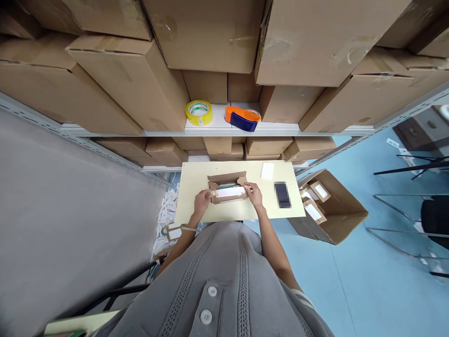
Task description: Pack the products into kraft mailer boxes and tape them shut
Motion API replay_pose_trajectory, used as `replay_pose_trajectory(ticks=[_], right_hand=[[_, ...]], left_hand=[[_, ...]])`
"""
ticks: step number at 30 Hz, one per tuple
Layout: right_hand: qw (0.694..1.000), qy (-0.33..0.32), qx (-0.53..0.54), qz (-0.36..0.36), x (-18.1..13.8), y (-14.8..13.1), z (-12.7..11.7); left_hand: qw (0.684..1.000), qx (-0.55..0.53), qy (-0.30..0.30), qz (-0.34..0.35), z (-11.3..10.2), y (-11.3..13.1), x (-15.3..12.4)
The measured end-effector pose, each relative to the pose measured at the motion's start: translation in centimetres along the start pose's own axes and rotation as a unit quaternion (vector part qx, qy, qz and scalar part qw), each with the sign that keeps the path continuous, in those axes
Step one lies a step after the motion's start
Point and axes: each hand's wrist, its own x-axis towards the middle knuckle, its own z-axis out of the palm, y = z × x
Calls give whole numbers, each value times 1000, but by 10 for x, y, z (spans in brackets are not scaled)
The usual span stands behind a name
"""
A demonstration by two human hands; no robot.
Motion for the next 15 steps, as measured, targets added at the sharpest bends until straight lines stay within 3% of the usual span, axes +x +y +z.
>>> replay_pose_trajectory(ticks=[8,15], right_hand=[[997,57,-48,33,-7,-7,10],[986,3,-159,40,-1,-25,-4]], left_hand=[[998,-40,26,-45,3,-3,8],[998,-13,27,-50,3,-2,15]])
